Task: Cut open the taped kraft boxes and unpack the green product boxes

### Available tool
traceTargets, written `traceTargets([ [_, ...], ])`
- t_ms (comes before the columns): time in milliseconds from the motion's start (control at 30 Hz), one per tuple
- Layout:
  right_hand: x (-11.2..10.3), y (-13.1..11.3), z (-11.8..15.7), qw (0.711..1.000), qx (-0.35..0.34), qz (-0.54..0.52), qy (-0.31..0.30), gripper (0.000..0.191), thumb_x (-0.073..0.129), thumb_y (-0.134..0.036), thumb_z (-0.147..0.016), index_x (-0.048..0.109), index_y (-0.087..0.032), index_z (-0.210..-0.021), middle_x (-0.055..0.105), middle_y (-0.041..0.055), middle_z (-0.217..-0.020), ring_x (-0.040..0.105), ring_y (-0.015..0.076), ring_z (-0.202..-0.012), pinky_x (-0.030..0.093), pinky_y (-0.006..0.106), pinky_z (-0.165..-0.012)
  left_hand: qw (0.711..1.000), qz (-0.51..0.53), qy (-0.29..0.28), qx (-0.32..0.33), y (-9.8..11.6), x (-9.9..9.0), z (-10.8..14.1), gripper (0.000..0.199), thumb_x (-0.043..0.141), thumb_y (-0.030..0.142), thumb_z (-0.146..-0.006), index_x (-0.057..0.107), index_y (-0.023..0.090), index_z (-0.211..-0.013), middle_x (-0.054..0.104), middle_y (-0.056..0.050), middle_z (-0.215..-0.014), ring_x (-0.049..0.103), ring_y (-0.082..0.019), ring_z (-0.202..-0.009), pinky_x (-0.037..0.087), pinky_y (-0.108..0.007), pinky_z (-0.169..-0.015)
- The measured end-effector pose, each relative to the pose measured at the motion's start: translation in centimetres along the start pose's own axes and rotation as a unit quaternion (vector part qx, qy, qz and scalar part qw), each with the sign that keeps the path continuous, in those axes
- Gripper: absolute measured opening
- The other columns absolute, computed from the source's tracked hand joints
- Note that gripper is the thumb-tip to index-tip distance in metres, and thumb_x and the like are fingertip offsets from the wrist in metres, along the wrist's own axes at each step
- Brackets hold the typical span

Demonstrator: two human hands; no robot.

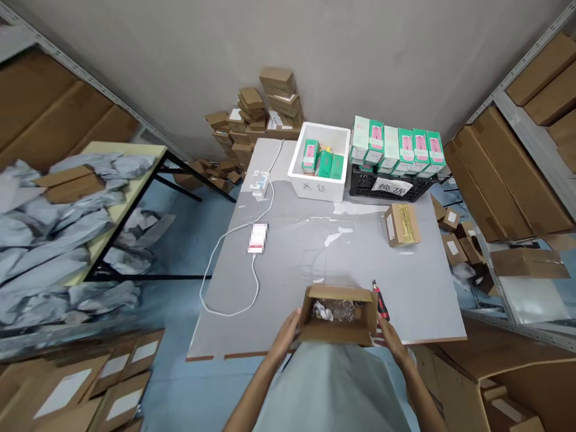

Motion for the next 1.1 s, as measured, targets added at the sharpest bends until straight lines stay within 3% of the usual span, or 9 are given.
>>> traceTargets([
  [100,2.3,-2.4,0.4,0.998,-0.027,-0.01,-0.05,0.077,0.082,-0.099,-0.054,0.084,-0.036,-0.098,0.088,0.0126,-0.11,0.086,0.0439,-0.108,0.069,0.069,-0.097,0.999,-0.038,0.017,0.018,1.5,0.8,0.2,0.092,0.075,0.1,-0.079,0.079,0.025,-0.132,0.071,-0.021,-0.162,0.062,-0.044,-0.157,0.057,-0.06,-0.122],
  [233,2.7,-3.3,0.9,0.995,-0.046,0.005,-0.09,0.069,0.08,-0.088,-0.078,0.086,-0.026,-0.108,0.087,0.0146,-0.114,0.083,0.037,-0.116,0.07,0.058,-0.103,0.992,-0.092,0.031,0.082,2.4,1.0,0.5,0.1,0.084,0.101,-0.063,0.081,0.019,-0.121,0.083,-0.023,-0.14,0.071,-0.047,-0.143,0.057,-0.058,-0.121],
  [400,3.2,-4.1,3.7,0.989,-0.074,0.023,-0.122,0.055,0.086,-0.07,-0.086,0.086,-0.026,-0.119,0.085,0.0108,-0.132,0.081,0.0326,-0.129,0.07,0.057,-0.108,0.986,-0.084,0.042,0.14,0.3,-1.1,3.6,0.096,0.084,0.096,-0.068,0.082,0.018,-0.124,0.085,-0.019,-0.135,0.075,-0.044,-0.136,0.057,-0.055,-0.122],
  [500,5.4,-4.0,6.2,0.982,-0.1,0.054,-0.15,0.047,0.089,-0.064,-0.087,0.087,-0.03,-0.12,0.085,0.0062,-0.137,0.08,0.0322,-0.132,0.069,0.056,-0.112,0.985,-0.051,0.056,0.154,-2.2,-3.6,6.7,0.1,0.082,0.097,-0.071,0.081,0.017,-0.13,0.083,-0.019,-0.142,0.074,-0.044,-0.139,0.054,-0.056,-0.126],
  [600,8.8,-2.5,8.7,0.978,-0.116,0.074,-0.155,0.046,0.089,-0.062,-0.089,0.087,-0.03,-0.122,0.086,0.0057,-0.136,0.078,0.033,-0.135,0.069,0.054,-0.111,0.982,-0.029,0.085,0.168,-5.4,-7.4,10.0,0.099,0.082,0.095,-0.074,0.08,0.016,-0.134,0.082,-0.02,-0.143,0.074,-0.043,-0.139,0.055,-0.056,-0.126],
  [733,15.3,1.2,12.4,0.968,-0.127,0.108,-0.189,0.048,0.088,-0.061,-0.09,0.086,-0.029,-0.125,0.085,0.0059,-0.135,0.077,0.0326,-0.136,0.068,0.051,-0.111,0.973,0.004,0.132,0.189,-10.7,-14.4,14.3,0.097,0.081,0.093,-0.076,0.08,0.015,-0.133,0.082,-0.02,-0.143,0.074,-0.043,-0.14,0.056,-0.056,-0.124],
  [933,27.7,7.9,18.8,0.93,-0.149,0.201,-0.267,0.046,0.082,-0.064,-0.091,0.085,-0.031,-0.123,0.083,0.0043,-0.142,0.075,0.0316,-0.137,0.068,0.048,-0.111,0.944,0.101,0.224,0.22,-19.2,-27.0,21.9,0.09,0.08,0.092,-0.08,0.079,0.016,-0.128,0.082,-0.019,-0.14,0.072,-0.042,-0.141,0.057,-0.055,-0.123],
  [1100,39.1,13.0,23.6,0.89,-0.137,0.289,-0.325,0.056,0.079,-0.074,-0.09,0.085,-0.033,-0.128,0.08,0.0043,-0.15,0.074,0.0343,-0.139,0.068,0.053,-0.112,0.909,0.167,0.309,0.224,-25.3,-37.0,28.6,0.089,0.074,0.092,-0.084,0.078,0.015,-0.128,0.08,-0.02,-0.138,0.072,-0.041,-0.139,0.058,-0.053,-0.118],
])
Point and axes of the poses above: each hand's wrist, its own z-axis away from the middle knuckle, its own x-axis out of the palm, y = z × x, the point moved 9 cm from there along -z, towards the middle knuckle
